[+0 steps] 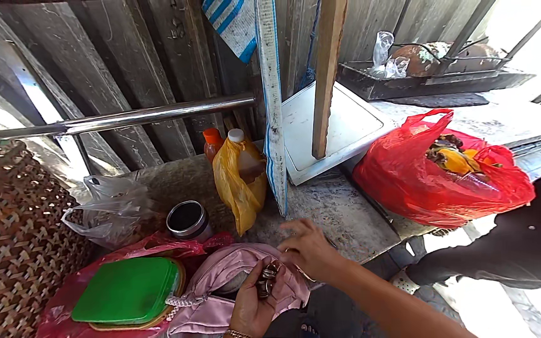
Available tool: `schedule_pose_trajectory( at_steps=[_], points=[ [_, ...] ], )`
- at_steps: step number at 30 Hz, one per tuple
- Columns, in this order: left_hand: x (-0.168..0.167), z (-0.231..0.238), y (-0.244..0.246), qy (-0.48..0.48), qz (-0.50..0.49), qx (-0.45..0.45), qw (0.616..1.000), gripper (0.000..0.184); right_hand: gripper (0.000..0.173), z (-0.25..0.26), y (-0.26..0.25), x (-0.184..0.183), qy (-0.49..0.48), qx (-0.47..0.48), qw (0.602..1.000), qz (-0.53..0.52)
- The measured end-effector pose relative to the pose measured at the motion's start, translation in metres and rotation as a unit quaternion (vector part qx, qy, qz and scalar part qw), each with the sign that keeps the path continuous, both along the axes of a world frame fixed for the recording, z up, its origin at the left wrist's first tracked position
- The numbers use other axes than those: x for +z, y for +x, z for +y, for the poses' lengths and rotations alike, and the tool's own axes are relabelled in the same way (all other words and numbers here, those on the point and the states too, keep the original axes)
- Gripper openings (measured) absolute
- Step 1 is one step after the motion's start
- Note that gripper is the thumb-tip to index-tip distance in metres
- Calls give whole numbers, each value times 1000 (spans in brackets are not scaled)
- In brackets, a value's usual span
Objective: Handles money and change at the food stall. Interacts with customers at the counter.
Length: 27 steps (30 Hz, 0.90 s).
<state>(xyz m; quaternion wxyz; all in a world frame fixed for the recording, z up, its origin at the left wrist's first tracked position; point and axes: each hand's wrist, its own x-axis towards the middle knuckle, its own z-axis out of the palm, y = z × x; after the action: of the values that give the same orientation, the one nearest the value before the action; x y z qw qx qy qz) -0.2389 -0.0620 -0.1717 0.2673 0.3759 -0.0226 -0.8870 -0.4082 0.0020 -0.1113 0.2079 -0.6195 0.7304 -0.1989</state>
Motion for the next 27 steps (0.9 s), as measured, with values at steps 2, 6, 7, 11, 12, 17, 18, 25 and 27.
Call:
schedule_pose_trajectory(
  at_steps=[2,6,7,11,12,17,18,25,27],
  points=[
    [0,-1,8,2,1,-6,1000,34,26,3,-21,-2,73,-29,996,44],
    [-6,-2,27,-22,63,-40,997,42,24,1,-31,-37,229,18,960,160],
    [-7,-2,32,-23,73,-44,996,45,27,-1,-28,-46,244,27,955,169],
    [-20,-4,56,-32,180,-70,981,40,36,-15,-15,-61,286,27,937,199],
    [-26,-5,61,-45,223,-83,970,35,36,-19,-13,-62,296,30,931,210],
    [-35,-7,73,-137,268,-132,944,34,32,-29,-11,-63,309,31,923,228],
    [-33,-5,74,-136,243,-123,952,32,32,-30,-13,-64,307,23,925,223],
    [-25,4,63,-50,73,-7,996,31,29,-26,-28,-59,296,-5,937,184],
    [-22,4,58,-38,74,-1,997,30,27,-18,-31,-50,256,-20,953,163]
  ],
)
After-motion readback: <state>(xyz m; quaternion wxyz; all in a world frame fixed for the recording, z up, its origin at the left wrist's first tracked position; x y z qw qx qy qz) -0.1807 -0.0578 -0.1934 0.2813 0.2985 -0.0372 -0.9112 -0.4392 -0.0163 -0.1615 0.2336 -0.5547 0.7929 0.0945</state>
